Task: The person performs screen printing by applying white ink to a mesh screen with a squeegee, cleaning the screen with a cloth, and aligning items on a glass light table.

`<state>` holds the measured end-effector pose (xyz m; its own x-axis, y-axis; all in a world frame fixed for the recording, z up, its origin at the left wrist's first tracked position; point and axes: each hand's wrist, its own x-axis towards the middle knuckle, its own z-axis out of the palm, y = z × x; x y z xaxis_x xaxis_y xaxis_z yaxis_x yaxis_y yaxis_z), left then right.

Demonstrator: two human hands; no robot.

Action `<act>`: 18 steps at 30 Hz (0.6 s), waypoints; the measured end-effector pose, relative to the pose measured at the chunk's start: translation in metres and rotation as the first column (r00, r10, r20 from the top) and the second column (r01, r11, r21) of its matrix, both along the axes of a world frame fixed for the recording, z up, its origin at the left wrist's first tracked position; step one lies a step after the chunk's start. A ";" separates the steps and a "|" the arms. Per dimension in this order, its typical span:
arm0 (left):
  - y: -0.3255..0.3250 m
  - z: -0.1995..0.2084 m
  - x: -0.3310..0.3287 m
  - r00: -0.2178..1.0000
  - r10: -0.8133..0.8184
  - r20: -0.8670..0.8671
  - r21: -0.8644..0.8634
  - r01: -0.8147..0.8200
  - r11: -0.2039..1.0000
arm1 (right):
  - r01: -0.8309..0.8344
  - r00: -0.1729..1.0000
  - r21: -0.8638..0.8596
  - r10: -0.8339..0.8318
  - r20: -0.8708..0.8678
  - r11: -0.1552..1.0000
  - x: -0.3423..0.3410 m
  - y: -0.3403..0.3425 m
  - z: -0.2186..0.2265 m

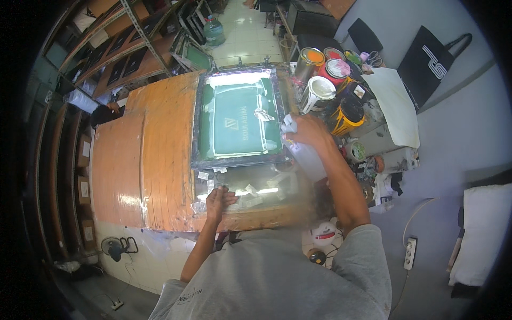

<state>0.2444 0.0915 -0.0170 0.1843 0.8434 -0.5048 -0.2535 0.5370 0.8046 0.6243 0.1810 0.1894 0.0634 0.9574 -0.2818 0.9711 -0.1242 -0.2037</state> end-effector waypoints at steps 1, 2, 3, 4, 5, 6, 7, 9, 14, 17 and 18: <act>0.000 0.002 0.000 1.000 0.005 0.005 0.002 -0.005 1.000 | -0.013 1.000 -0.015 0.013 -0.001 1.000 0.000 0.004 -0.003; 0.000 0.003 0.001 1.000 0.008 0.005 -0.001 -0.008 1.000 | -0.024 1.000 -0.029 0.024 -0.003 0.999 -0.001 0.007 -0.005; 0.000 0.005 0.002 1.000 0.010 0.006 -0.004 -0.010 1.000 | -0.022 1.000 -0.036 0.023 0.013 0.999 -0.001 0.009 -0.006; 0.000 0.006 0.002 1.000 0.012 0.004 -0.008 -0.012 1.000 | -0.021 0.999 -0.042 0.022 0.028 0.999 -0.003 0.010 -0.004; -0.001 0.006 0.001 1.000 0.013 0.002 -0.002 -0.013 1.000 | -0.018 0.999 -0.048 0.020 0.042 0.999 -0.004 0.011 -0.002; -0.001 0.005 0.001 1.000 0.013 0.001 0.004 -0.013 1.000 | -0.017 0.999 -0.073 0.020 0.039 0.997 -0.006 0.011 0.001; -0.002 0.004 0.001 1.000 0.012 -0.002 0.010 -0.012 1.000 | -0.015 0.999 -0.097 0.018 0.035 0.995 -0.008 0.012 0.005; -0.001 0.002 0.001 1.000 0.014 -0.005 0.016 -0.014 1.000 | -0.021 1.000 -0.108 0.023 0.021 0.994 -0.006 0.010 0.005; -0.001 0.004 0.003 0.999 0.014 -0.040 -0.001 -0.014 1.000 | -0.014 1.000 -0.091 0.013 -0.021 0.996 0.004 -0.005 0.001; -0.001 0.005 0.004 0.997 0.024 -0.072 0.002 -0.024 1.000 | 0.005 0.999 -0.081 -0.008 -0.037 0.997 0.005 -0.018 0.014; -0.002 0.004 0.004 0.996 0.028 -0.085 0.010 -0.028 1.000 | 0.000 0.998 -0.063 -0.004 -0.063 0.998 0.009 -0.022 0.011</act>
<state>0.2485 0.0890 -0.0126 0.1172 0.8521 -0.5100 -0.1986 0.5233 0.8287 0.6330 0.1593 0.2006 0.0457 0.9376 -0.3446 0.9562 -0.1409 -0.2565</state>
